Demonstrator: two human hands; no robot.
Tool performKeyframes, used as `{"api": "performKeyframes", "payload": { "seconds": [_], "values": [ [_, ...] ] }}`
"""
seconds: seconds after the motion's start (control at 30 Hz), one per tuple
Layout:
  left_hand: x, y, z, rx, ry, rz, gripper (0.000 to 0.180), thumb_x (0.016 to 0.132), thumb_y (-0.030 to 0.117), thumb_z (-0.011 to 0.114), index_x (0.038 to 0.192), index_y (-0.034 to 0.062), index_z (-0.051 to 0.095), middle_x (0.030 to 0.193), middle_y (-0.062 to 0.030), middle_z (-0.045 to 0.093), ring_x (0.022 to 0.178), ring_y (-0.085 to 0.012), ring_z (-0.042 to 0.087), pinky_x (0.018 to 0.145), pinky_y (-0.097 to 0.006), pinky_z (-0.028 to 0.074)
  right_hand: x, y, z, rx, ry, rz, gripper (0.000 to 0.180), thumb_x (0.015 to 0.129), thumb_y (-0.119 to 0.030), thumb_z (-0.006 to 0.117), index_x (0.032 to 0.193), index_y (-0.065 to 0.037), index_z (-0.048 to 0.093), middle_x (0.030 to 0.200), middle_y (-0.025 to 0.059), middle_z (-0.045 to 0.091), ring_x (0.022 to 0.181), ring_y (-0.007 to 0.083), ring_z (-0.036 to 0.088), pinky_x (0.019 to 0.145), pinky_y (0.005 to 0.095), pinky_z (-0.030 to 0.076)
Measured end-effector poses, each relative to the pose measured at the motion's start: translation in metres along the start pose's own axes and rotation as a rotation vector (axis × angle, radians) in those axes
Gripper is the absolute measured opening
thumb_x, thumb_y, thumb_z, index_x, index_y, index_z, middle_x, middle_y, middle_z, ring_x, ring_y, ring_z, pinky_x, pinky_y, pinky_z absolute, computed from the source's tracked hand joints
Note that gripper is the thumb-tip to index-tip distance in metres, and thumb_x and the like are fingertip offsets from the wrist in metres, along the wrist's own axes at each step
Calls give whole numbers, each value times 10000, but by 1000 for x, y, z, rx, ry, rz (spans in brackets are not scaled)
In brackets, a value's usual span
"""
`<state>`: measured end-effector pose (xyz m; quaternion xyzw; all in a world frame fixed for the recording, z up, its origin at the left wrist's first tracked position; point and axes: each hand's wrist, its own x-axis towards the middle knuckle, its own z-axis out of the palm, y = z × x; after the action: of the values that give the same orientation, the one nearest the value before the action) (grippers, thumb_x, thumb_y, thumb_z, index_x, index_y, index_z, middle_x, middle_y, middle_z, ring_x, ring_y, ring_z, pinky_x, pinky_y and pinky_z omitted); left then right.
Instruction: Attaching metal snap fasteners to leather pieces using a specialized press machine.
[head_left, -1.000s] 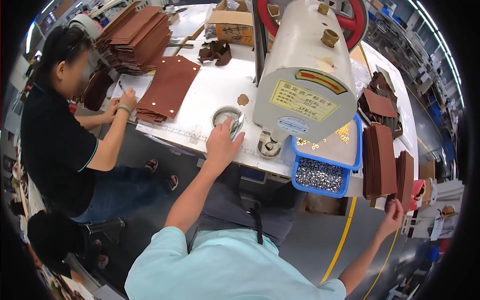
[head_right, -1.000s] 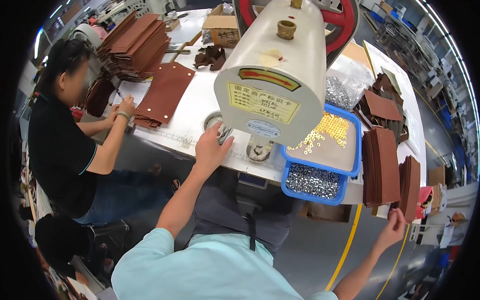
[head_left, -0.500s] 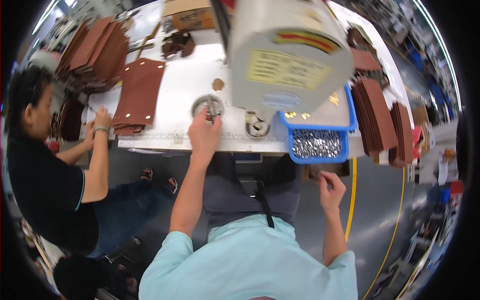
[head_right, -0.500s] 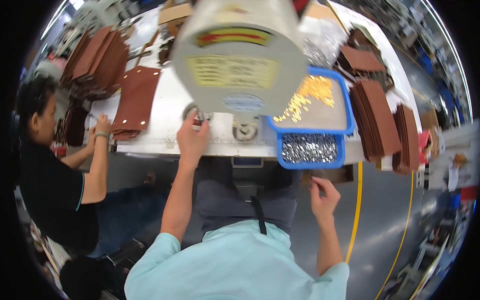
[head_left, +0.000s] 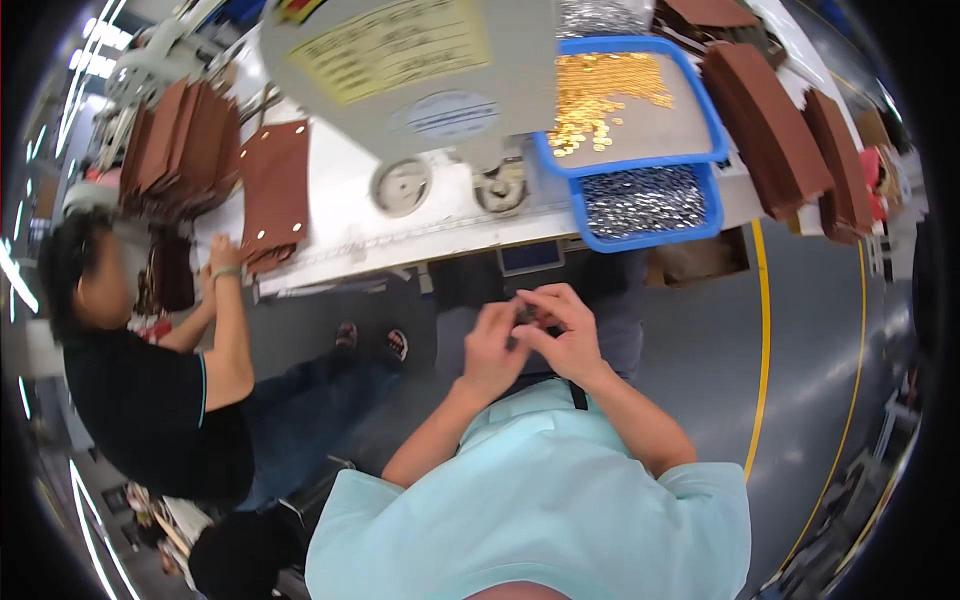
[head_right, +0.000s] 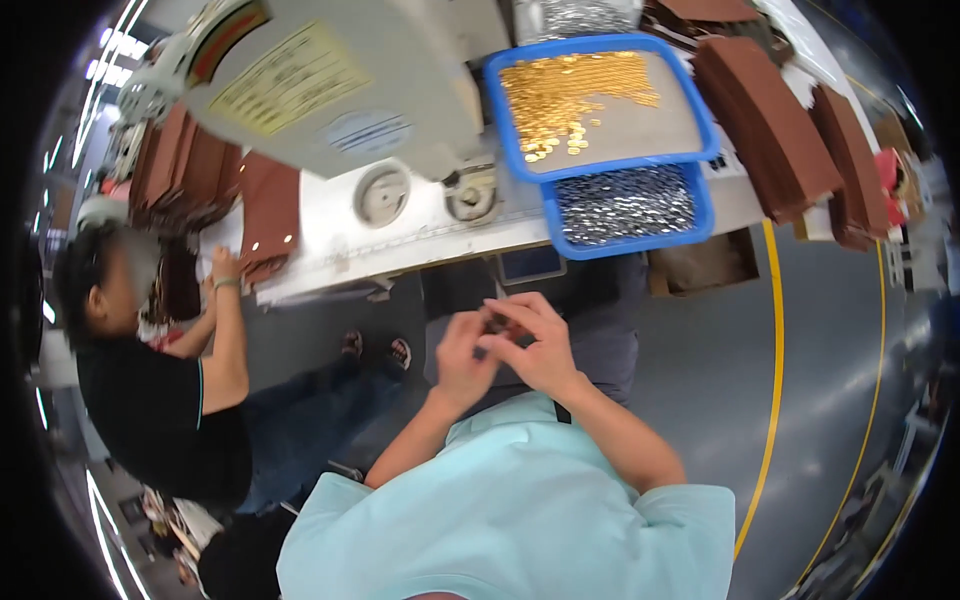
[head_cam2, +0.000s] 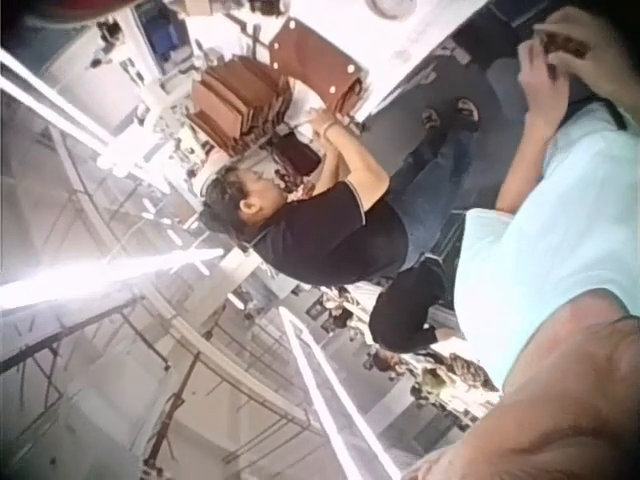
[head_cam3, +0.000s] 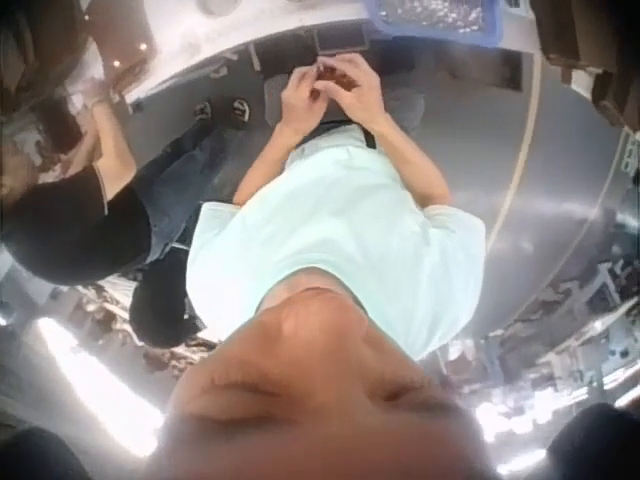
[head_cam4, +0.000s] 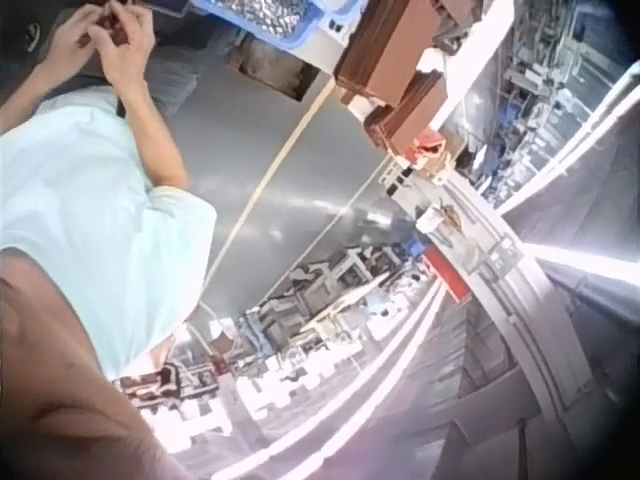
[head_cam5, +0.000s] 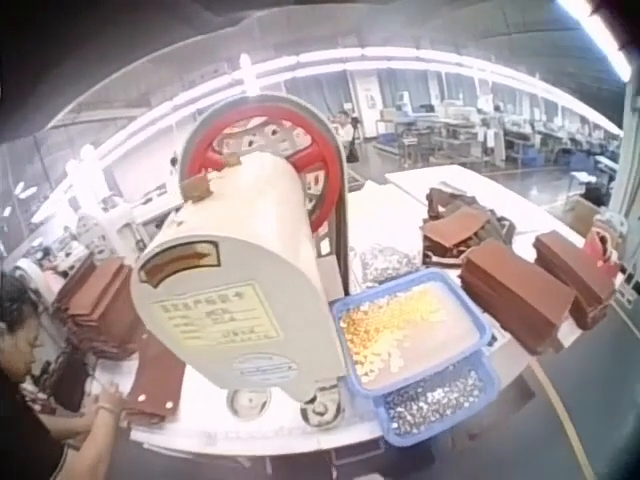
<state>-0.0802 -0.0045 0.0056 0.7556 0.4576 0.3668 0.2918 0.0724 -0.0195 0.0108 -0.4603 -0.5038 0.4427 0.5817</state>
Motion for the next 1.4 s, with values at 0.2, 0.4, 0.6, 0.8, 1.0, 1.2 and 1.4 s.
{"api": "performKeyframes", "payload": {
  "seconds": [0.2, 0.4, 0.6, 0.8, 1.0, 1.2, 1.4],
  "values": [
    [-14, -1, -2, 22, -147, -30, 476, 944, 18, 673, 1411, 48, 586, 1086, -161, 682, 912, -343, 705, 767, -407, 583, -16, 17, -3, -21, 79, 151, 81, 868, -9, 793, 936, 22, 759, 989, 60, 659, 829, 108, 646, 700, 239, 527],
    [-14, -5, 3, 68, -240, -35, 506, 967, 61, 674, 1455, 52, 542, 1071, -167, 669, 898, -337, 697, 760, -413, 574, -16, 20, -21, 434, 40, 529, 129, 939, -70, 753, 1044, 6, 749, 980, 26, 653, 804, 100, 662, 695, 244, 540],
    [-1, 18, 8, -168, -298, -169, 702, 881, 161, 813, 1508, 76, 507, 1175, -132, 686, 967, -236, 698, 811, -349, 588, -4, -26, -81, 299, 202, 228, 102, 968, -61, 710, 1020, 24, 689, 986, 61, 690, 858, 110, 680, 727, 271, 591],
    [-8, -3, 14, -131, -300, -187, 431, 909, 125, 778, 1315, 36, 665, 1074, -119, 719, 871, -187, 714, 747, -303, 592, 80, -73, -231, -629, 788, -42, 377, 928, -62, 707, 1296, 1, 651, 886, 86, 683, 726, 151, 679, 704, 311, 561],
    [-14, 4, 28, -96, -376, -150, 306, 934, 126, 744, 1221, 24, 714, 984, -113, 736, 823, -194, 727, 735, -300, 592, 143, -11, -267, -647, 708, 43, 391, 907, -82, 720, 1287, -10, 666, 1013, 135, 759, 885, 204, 748, 791, 332, 583],
    [-33, -5, 25, -81, -355, -237, 291, 936, 128, 738, 1206, 24, 718, 956, -106, 737, 805, -196, 721, 719, -303, 587, 136, -13, -260, -711, 605, 112, 278, 915, -54, 664, 1179, 13, 719, 1034, 179, 774, 907, 235, 764, 814, 352, 593],
    [-28, -12, 27, -57, -402, -245, 271, 940, 134, 728, 1190, 30, 722, 931, -101, 734, 774, -204, 712, 706, -312, 584, 129, -5, -262, -422, 463, 8, 301, 938, 9, 589, 1215, 28, 705, 1056, 151, 768, 920, 192, 743, 819, 316, 595]
  ]
}}
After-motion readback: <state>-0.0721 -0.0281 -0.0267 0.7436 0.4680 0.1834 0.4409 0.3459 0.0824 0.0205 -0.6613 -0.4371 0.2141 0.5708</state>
